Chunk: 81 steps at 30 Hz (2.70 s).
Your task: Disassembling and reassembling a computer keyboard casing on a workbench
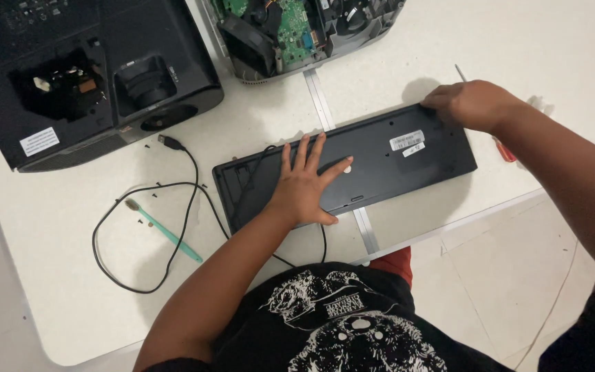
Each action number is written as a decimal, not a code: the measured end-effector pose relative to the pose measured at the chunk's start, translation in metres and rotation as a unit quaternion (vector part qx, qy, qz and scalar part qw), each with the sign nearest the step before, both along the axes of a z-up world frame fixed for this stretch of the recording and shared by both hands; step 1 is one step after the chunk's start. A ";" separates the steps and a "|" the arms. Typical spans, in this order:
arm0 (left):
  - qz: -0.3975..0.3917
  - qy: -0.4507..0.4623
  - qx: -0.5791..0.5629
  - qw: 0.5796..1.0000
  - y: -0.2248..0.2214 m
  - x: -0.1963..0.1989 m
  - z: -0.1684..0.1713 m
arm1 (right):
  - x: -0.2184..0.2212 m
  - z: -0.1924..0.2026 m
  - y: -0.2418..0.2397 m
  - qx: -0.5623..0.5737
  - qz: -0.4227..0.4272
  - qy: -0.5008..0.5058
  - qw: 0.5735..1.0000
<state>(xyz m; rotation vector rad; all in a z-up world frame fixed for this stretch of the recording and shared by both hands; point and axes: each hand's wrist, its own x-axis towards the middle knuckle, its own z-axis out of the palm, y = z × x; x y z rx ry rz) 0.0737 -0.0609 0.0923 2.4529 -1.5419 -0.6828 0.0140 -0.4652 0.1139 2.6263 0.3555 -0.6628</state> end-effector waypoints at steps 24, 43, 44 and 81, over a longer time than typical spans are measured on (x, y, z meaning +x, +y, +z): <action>-0.016 0.003 0.003 1.000 0.001 -0.001 0.011 | -0.120 -0.052 0.176 0.425 -0.052 -0.284 0.858; 0.034 -0.008 -0.090 0.995 -0.002 0.017 -0.022 | -0.074 -0.033 0.188 0.369 -0.037 -0.213 0.904; 0.038 -0.016 -0.087 0.995 -0.006 0.019 -0.024 | -0.066 -0.027 0.186 0.352 -0.043 -0.180 0.917; 0.061 -0.254 -0.135 0.956 0.040 -0.058 -0.070 | -0.072 -0.053 0.184 0.225 0.182 -0.333 0.897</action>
